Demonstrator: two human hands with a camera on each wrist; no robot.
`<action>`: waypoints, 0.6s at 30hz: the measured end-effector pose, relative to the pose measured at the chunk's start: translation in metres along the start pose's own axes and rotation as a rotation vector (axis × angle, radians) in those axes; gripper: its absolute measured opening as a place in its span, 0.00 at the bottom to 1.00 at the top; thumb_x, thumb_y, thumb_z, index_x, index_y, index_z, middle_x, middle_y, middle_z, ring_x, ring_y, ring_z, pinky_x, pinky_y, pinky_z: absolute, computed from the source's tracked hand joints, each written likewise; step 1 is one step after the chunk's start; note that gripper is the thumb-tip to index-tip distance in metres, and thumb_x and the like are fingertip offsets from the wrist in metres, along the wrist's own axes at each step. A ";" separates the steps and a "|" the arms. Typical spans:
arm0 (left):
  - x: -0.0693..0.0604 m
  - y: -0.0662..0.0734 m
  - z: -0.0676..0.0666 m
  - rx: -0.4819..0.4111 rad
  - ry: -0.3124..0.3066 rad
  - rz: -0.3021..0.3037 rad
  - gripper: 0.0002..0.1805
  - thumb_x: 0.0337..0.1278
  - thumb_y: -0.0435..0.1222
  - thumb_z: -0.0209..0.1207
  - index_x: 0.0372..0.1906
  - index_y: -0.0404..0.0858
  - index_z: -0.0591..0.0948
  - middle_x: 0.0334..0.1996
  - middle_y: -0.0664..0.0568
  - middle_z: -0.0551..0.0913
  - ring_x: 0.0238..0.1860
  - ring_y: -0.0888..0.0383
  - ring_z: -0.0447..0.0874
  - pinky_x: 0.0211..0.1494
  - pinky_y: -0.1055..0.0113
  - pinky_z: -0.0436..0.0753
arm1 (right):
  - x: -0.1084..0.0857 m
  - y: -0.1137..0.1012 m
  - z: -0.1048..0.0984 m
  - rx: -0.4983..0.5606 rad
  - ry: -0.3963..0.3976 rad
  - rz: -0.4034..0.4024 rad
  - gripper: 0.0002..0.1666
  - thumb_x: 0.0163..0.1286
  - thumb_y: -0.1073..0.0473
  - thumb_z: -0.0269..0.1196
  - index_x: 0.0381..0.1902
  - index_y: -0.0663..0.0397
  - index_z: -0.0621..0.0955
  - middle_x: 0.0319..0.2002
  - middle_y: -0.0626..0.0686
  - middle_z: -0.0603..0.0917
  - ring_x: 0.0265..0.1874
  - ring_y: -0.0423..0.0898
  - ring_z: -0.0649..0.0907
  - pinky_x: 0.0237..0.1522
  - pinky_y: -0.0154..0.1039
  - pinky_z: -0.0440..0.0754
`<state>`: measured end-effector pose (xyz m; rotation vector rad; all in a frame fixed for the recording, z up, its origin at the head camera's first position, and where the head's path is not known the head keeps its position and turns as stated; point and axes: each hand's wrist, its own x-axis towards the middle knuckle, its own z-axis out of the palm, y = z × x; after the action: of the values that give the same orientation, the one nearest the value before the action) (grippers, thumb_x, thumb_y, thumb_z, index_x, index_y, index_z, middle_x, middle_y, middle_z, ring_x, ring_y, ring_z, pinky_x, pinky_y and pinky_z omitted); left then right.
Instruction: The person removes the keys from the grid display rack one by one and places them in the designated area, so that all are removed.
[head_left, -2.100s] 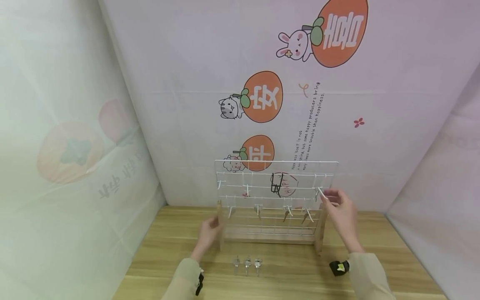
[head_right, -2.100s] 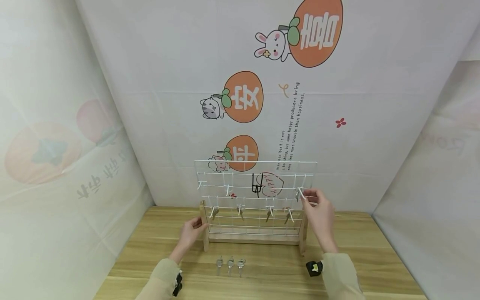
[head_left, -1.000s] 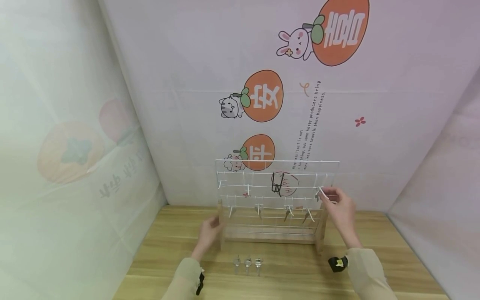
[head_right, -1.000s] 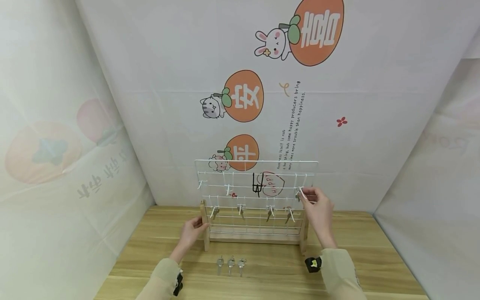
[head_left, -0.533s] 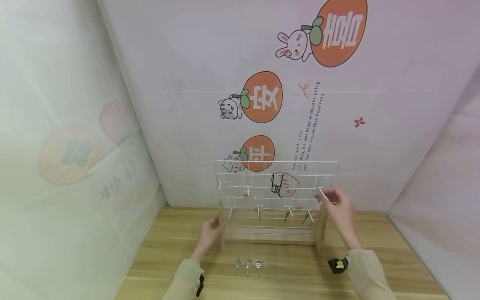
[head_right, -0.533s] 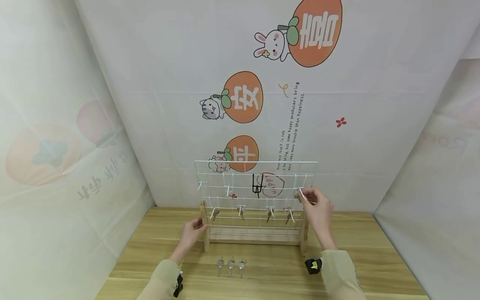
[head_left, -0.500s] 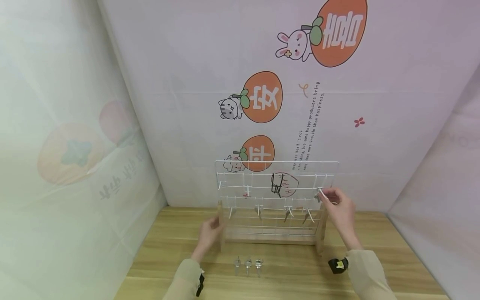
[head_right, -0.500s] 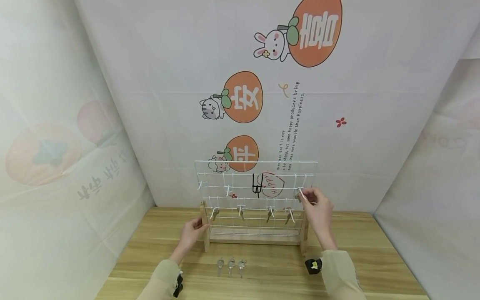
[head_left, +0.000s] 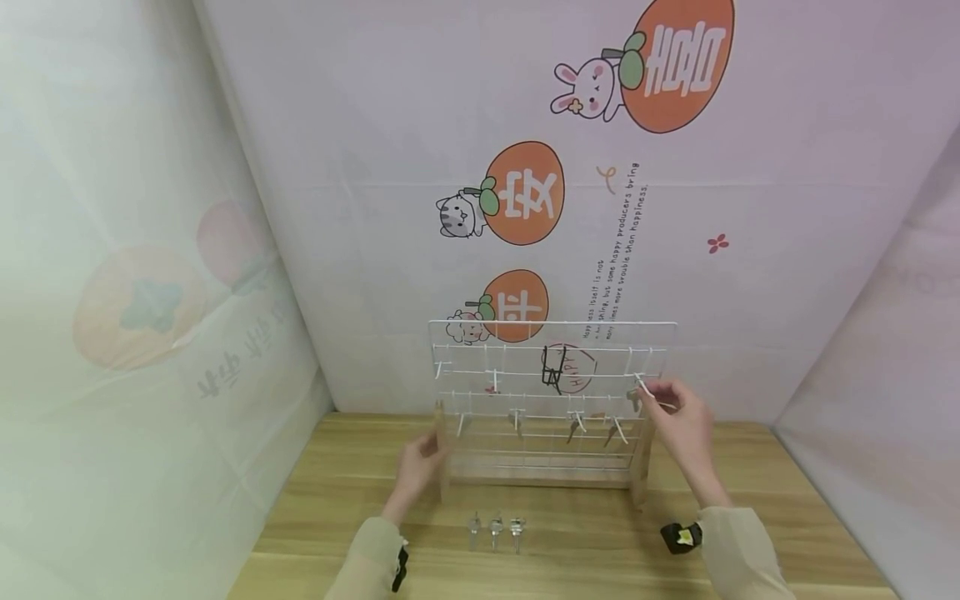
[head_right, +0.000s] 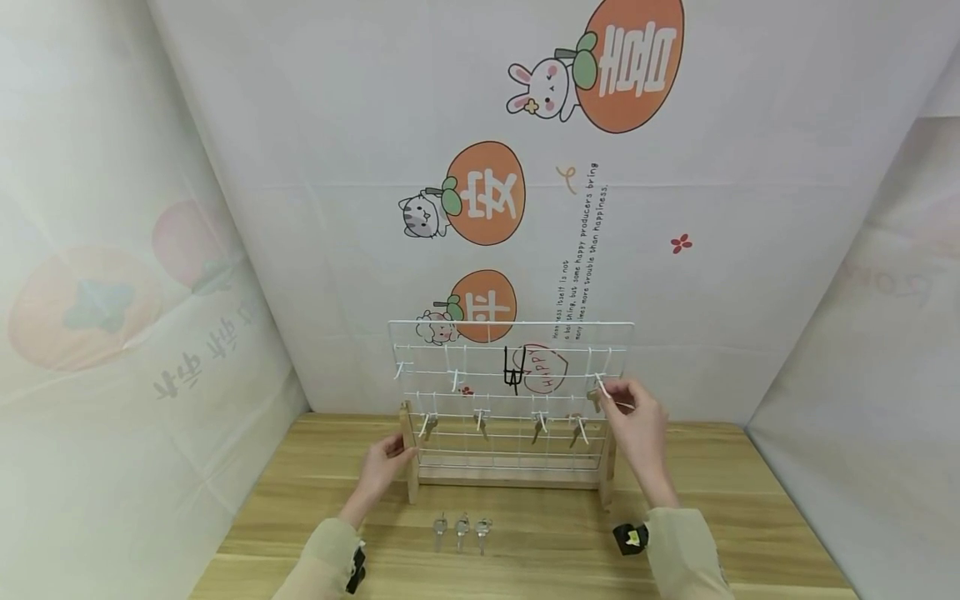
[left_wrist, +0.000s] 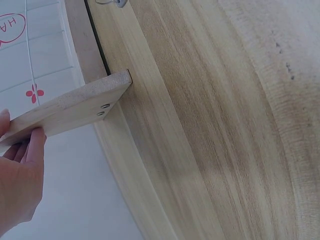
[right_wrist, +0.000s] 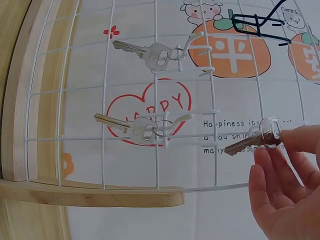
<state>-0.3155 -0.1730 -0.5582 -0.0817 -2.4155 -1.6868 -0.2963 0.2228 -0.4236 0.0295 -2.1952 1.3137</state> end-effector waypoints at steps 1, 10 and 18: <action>0.000 0.000 0.000 0.000 -0.001 0.003 0.26 0.62 0.34 0.63 0.62 0.25 0.74 0.59 0.30 0.79 0.60 0.36 0.81 0.63 0.47 0.83 | 0.000 0.000 0.000 0.004 0.002 0.000 0.09 0.65 0.64 0.67 0.39 0.65 0.83 0.34 0.38 0.86 0.31 0.16 0.78 0.37 0.11 0.79; 0.001 0.001 -0.001 -0.020 -0.014 0.006 0.27 0.62 0.35 0.63 0.63 0.25 0.74 0.59 0.30 0.79 0.60 0.35 0.80 0.64 0.47 0.82 | -0.003 -0.003 -0.001 0.028 0.013 0.009 0.11 0.66 0.64 0.66 0.43 0.65 0.81 0.33 0.38 0.84 0.31 0.19 0.79 0.36 0.13 0.79; 0.000 0.002 -0.001 -0.006 -0.012 0.003 0.27 0.62 0.35 0.63 0.62 0.24 0.74 0.59 0.29 0.79 0.60 0.35 0.80 0.64 0.46 0.82 | -0.005 -0.004 -0.003 0.018 0.005 -0.004 0.10 0.66 0.63 0.66 0.43 0.64 0.83 0.35 0.53 0.89 0.30 0.19 0.79 0.36 0.13 0.80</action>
<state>-0.3155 -0.1733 -0.5563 -0.0963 -2.4178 -1.6979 -0.2893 0.2215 -0.4221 0.0367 -2.1782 1.3297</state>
